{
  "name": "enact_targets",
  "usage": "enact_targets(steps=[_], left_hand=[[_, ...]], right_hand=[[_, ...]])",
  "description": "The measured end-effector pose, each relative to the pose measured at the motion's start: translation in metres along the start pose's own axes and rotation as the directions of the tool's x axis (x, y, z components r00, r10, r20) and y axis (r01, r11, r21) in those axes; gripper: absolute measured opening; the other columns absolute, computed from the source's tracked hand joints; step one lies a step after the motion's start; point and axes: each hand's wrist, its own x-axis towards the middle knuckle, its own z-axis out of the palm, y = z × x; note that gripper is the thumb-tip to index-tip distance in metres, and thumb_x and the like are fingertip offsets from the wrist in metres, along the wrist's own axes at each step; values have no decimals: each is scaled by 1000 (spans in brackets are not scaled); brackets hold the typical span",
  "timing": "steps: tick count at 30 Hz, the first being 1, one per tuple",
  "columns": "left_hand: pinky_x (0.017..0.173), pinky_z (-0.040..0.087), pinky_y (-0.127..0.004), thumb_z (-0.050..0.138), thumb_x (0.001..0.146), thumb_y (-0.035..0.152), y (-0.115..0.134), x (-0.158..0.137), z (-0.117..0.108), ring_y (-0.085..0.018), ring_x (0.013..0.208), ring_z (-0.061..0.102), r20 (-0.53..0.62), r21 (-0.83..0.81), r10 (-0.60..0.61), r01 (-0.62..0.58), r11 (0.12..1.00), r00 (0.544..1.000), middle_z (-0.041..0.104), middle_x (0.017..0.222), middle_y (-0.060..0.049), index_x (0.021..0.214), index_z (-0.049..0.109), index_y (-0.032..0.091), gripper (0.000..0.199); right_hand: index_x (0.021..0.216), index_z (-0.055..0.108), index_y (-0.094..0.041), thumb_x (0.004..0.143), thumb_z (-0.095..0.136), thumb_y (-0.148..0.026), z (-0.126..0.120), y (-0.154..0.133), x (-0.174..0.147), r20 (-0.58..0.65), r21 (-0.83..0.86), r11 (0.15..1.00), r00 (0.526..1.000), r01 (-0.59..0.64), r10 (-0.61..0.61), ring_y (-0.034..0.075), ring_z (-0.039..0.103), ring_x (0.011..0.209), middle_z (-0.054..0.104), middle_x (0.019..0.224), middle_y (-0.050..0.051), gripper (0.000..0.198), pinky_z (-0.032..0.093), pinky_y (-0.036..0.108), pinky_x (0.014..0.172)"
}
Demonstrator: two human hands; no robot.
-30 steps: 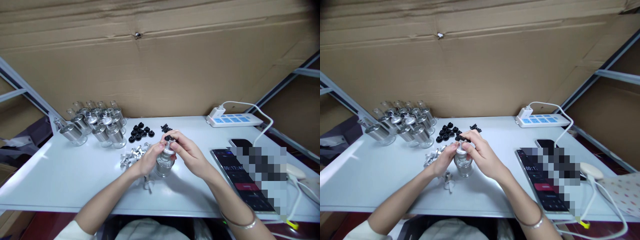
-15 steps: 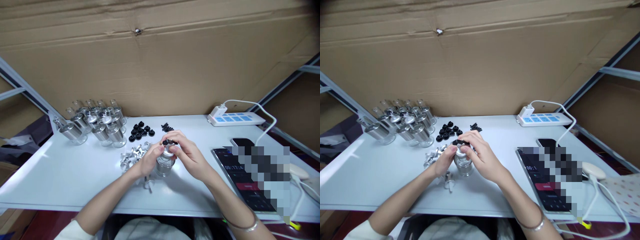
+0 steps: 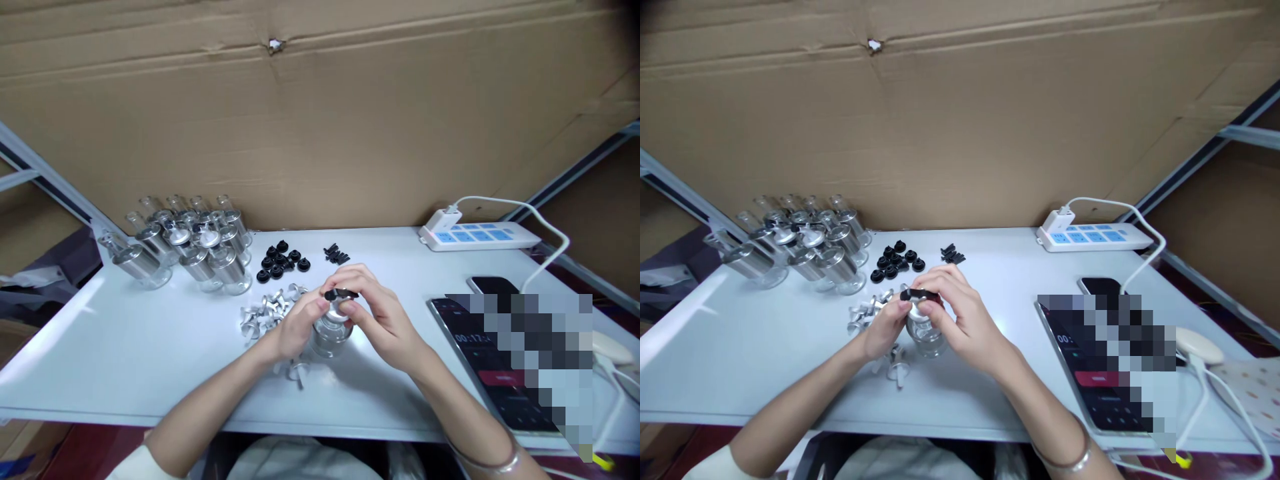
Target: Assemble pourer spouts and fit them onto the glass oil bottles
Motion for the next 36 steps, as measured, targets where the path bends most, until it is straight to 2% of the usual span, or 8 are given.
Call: enact_targets(steps=[8, 14, 17, 20, 25, 27, 33, 36], left_hand=[[67, 45, -30, 26, 89, 47, -3, -1, 11, -19, 69, 55, -109, 116, 25, -12, 993, 994, 61, 73, -5, 72, 56, 16, 47], [67, 45, -31, 32, 91, 42, 21, -6, 16, -17, 64, 55, -223, 6, 214, -218, 976, 951, 58, 67, -2, 76, 53, 18, 36], [68, 46, -31, 36, 89, 47, 44, -15, 4, -16, 57, 53, -402, -9, 334, -369, 929, 853, 49, 53, 2, 71, 53, 20, 37], [63, 47, -31, 39, 85, 52, 71, -33, -19, -15, 48, 49, -564, 112, 430, -450, 886, 705, 43, 45, 4, 63, 52, 21, 41], [54, 45, -30, 43, 79, 55, 101, -72, -77, -15, 45, 47, -718, 438, 583, -405, 803, 381, 40, 42, 4, 58, 54, 21, 41], [48, 41, -29, 41, 79, 48, 101, -85, -102, -15, 43, 46, -751, 487, 584, -339, 805, 308, 39, 41, 3, 58, 55, 21, 37], [48, 40, -27, 37, 85, 46, 71, -89, -176, -13, 46, 50, -811, 515, 534, -140, 846, 238, 46, 47, 3, 62, 53, 20, 38], [51, 43, -27, 30, 90, 52, 55, -79, -204, -12, 46, 50, -814, 536, 531, -51, 843, 235, 47, 49, 4, 64, 50, 19, 46]], right_hand=[[98, 61, -26, 93, 47, -39, 6, 12, -7, -54, 156, 987, 997, -43, 52, 21, 56, 100, 63, 104, 6, 19, 47, 37, 84], [111, 63, -28, 93, 43, -48, 5, 32, -13, -180, 187, 976, 974, -107, 142, 20, 58, 96, 63, 104, 5, 34, 48, 35, 84], [107, 65, -27, 95, 43, -43, 4, 36, -15, -268, 218, 963, 939, -158, 215, 18, 59, 87, 65, 96, 4, 30, 49, 33, 80], [103, 66, -26, 95, 43, -42, 5, 35, -15, -296, 215, 959, 924, -184, 243, 16, 61, 83, 67, 91, 4, 29, 49, 32, 78], [100, 66, -24, 93, 46, -41, 7, 35, -16, -259, 136, 967, 934, -216, 245, 16, 63, 82, 68, 85, 3, 26, 49, 29, 75], [100, 66, -24, 94, 46, -40, 7, 35, -16, -243, 108, 968, 938, -226, 246, 16, 63, 81, 67, 83, 2, 26, 49, 29, 74], [97, 65, -23, 93, 47, -39, 10, 35, -17, -218, 69, 967, 943, -243, 253, 16, 62, 80, 67, 81, 2, 24, 48, 29, 74], [96, 65, -23, 92, 49, -39, 11, 34, -17, -200, 43, 966, 945, -257, 260, 16, 63, 79, 67, 80, 2, 24, 48, 29, 75]])
